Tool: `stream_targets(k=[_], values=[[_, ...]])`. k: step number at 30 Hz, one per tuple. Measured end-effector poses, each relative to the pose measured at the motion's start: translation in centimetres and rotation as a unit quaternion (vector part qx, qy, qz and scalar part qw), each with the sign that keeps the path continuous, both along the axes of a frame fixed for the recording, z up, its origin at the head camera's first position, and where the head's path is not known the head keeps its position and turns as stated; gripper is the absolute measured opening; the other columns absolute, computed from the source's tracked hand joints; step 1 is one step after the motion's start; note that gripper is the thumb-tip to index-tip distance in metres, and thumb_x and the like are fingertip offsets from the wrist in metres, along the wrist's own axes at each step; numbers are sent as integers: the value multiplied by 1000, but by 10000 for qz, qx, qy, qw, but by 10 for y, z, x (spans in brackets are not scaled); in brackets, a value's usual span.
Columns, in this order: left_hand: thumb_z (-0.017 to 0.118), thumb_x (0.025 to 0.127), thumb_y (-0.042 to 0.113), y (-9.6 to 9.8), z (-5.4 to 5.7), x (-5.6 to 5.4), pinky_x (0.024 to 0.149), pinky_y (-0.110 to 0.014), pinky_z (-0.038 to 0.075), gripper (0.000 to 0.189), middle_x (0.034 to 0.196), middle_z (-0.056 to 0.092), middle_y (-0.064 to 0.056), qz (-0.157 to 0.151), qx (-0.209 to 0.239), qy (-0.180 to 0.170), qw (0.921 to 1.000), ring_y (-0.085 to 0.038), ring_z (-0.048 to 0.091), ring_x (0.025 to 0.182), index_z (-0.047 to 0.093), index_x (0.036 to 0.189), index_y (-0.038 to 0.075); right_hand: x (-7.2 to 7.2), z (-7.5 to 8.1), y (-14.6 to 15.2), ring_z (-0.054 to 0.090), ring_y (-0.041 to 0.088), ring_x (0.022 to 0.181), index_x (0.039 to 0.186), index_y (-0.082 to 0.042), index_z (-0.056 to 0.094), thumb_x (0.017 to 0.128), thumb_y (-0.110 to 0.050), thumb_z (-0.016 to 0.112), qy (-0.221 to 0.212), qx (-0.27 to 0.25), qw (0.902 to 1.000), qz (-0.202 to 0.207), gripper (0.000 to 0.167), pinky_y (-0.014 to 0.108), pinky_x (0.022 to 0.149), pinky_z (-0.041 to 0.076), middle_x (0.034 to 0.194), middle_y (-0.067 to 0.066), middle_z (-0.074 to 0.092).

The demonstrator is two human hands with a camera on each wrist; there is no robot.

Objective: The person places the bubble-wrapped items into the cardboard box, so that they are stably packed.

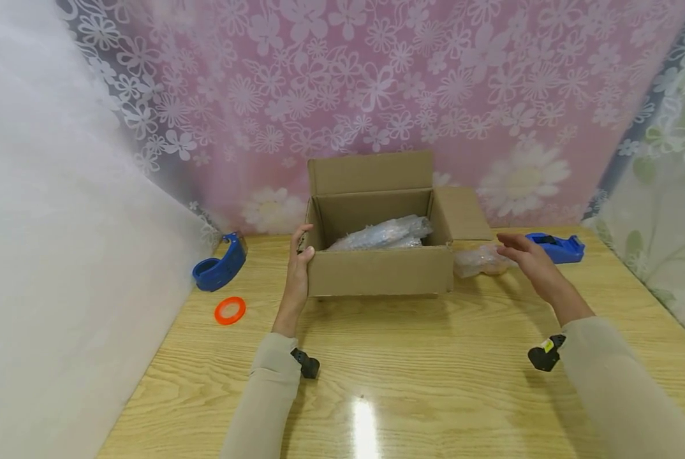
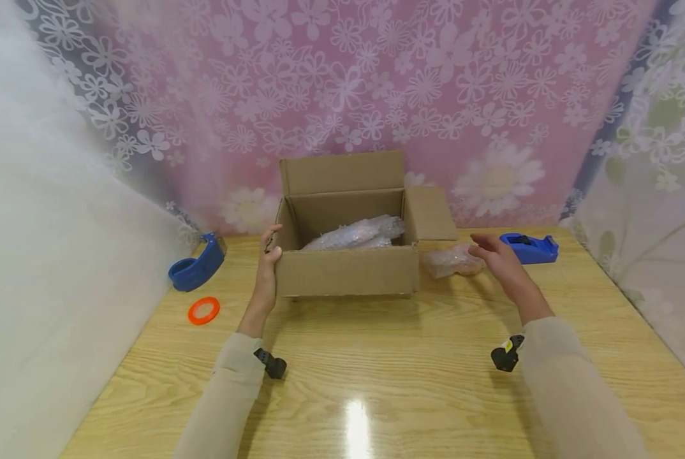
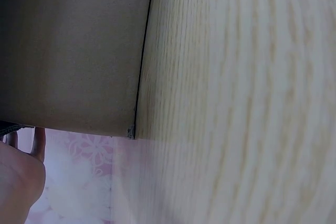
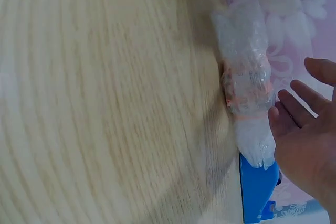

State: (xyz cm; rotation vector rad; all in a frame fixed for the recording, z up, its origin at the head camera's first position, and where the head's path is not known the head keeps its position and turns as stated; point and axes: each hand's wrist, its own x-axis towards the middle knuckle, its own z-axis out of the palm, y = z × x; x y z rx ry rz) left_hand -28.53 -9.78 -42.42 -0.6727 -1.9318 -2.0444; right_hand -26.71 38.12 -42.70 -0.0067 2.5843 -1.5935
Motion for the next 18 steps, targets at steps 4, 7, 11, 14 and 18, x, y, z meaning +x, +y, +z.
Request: stream_targets(k=[4, 7, 11, 14, 18], values=[[39, 105, 20, 1, 0, -1, 120, -59, 15, 53, 170, 18, -11, -16, 43, 3, 10000, -48, 36, 127, 34, 156, 6, 1, -1, 2, 12, 59, 150, 166, -2, 16, 113, -40, 41, 28, 598, 9981, 146, 70, 77, 113, 19, 168, 32, 13], [39, 105, 20, 0, -5, -7, 121, -60, 14, 53, 170, 17, -9, -7, 17, 7, 10000, -49, 33, 133, 34, 156, 8, 2, -4, 3, 18, 62, 146, 161, 3, 27, 113, -36, 42, 310, 1352, 9898, 338, 64, 79, 109, 23, 163, 36, 22], [37, 106, 22, -1, -19, -19, 122, -60, 12, 53, 172, 16, -5, 64, -38, 32, 10000, -44, 27, 144, 33, 158, 12, 4, -3, 1, 29, 62, 141, 150, 7, 44, 114, -27, 44, 744, 2062, 9746, 452, 50, 77, 107, 29, 155, 38, 36], [38, 106, 25, -1, -26, -24, 121, -61, 13, 54, 171, 16, -2, 95, -33, 60, 9999, -46, 29, 142, 33, 159, 16, 7, 0, -1, 36, 61, 136, 144, 7, 51, 113, -22, 44, 769, 2137, 9729, 429, 43, 75, 104, 34, 149, 37, 43], [40, 105, 29, -1, -28, -24, 120, -60, 15, 54, 170, 19, 3, 152, -49, 95, 9998, -42, 32, 140, 35, 157, 19, 11, 1, 0, 46, 57, 127, 137, 5, 59, 113, -21, 42, 747, 2246, 9710, 328, 40, 72, 97, 41, 140, 35, 51]])
